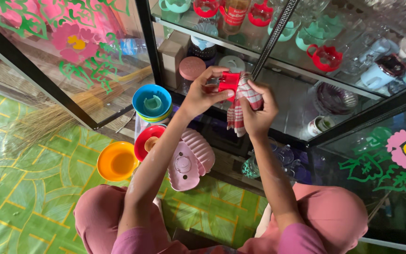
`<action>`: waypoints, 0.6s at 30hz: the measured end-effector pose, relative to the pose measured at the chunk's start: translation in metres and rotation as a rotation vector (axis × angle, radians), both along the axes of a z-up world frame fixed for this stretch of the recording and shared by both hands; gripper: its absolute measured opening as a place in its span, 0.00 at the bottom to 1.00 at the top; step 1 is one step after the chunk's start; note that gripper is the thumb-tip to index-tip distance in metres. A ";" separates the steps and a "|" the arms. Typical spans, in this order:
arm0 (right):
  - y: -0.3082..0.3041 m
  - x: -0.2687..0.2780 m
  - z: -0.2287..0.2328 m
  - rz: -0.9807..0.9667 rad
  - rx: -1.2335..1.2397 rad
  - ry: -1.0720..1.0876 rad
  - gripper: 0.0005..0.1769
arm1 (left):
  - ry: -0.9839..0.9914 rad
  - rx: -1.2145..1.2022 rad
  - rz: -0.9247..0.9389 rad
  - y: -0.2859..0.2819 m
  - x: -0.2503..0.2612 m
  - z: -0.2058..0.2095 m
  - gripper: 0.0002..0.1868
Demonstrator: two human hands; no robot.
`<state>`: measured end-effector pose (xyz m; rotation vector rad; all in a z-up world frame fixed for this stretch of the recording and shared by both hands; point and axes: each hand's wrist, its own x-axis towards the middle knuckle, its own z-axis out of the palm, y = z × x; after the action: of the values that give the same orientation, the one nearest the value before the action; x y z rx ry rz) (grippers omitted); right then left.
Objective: The person wipes various plastic bowls, cups, and a glass jar with a striped cloth while sitting on the floor.
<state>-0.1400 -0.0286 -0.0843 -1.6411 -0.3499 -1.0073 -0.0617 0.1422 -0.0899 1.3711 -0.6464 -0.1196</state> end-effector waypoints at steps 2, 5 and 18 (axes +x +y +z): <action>-0.003 0.006 -0.007 -0.003 0.024 0.015 0.18 | 0.023 0.023 -0.042 0.007 0.001 0.006 0.32; -0.011 0.013 -0.014 -0.006 0.073 0.059 0.18 | 0.060 -0.062 -0.147 0.009 0.000 0.006 0.31; 0.005 -0.002 0.008 -0.001 -0.072 0.034 0.17 | -0.064 -0.084 0.025 0.010 0.009 -0.004 0.31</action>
<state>-0.1417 -0.0237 -0.0767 -1.7210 -0.3658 -0.9758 -0.0526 0.1521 -0.0943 1.3057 -0.6803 -0.0285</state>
